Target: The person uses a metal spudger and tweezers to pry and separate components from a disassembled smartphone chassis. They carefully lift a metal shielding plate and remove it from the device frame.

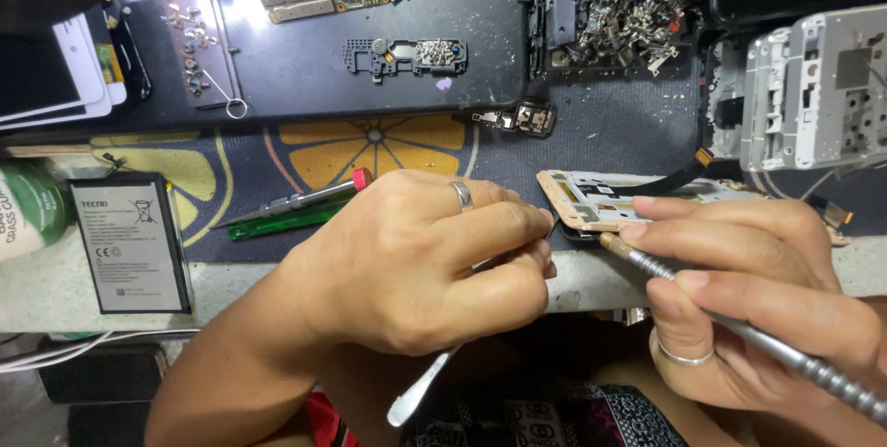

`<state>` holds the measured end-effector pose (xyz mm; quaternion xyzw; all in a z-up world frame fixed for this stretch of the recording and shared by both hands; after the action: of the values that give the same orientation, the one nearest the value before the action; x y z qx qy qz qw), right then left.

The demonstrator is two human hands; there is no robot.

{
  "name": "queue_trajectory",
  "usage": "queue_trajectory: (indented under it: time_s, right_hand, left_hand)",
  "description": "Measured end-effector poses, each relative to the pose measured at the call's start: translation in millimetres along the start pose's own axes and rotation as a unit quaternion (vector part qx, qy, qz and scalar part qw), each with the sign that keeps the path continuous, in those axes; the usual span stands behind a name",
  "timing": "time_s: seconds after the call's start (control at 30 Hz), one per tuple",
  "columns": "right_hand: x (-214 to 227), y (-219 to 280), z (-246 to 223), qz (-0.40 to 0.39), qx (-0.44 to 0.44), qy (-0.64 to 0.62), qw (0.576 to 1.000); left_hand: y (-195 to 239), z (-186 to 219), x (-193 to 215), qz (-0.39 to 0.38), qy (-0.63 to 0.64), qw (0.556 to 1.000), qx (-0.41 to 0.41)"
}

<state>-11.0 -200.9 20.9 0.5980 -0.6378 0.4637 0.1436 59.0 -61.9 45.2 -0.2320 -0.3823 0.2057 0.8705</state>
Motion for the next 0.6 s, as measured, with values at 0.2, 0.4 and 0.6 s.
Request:
queue_trajectory:
  time_s: [0.2, 0.4, 0.6]
  right_hand:
    - [-1, -1, 2, -0.008, 0.001, -0.001, 1.0]
    - [0, 1, 2, -0.008, -0.001, 0.003, 1.0]
    - [-2, 2, 2, 0.002, 0.006, -0.008, 1.0]
  left_hand:
    - [2, -10, -6, 0.0, 0.009, 0.998, 0.055]
    - [5, -22, -2, 0.073, 0.062, 0.987, 0.13]
    - [7, -25, -4, 0.088, 0.095, 0.979, 0.159]
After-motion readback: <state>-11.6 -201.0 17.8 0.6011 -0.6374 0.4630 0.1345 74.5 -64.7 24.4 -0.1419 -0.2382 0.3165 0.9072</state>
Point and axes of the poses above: each hand's wrist, its own y-axis away from the middle knuckle, its own x-axis out of the back of the hand, z = x × y, the point moved 10 cm from there along -y, towards the middle knuckle, and after that the axes turned 7 degrees about y, right-handed, at the moved point
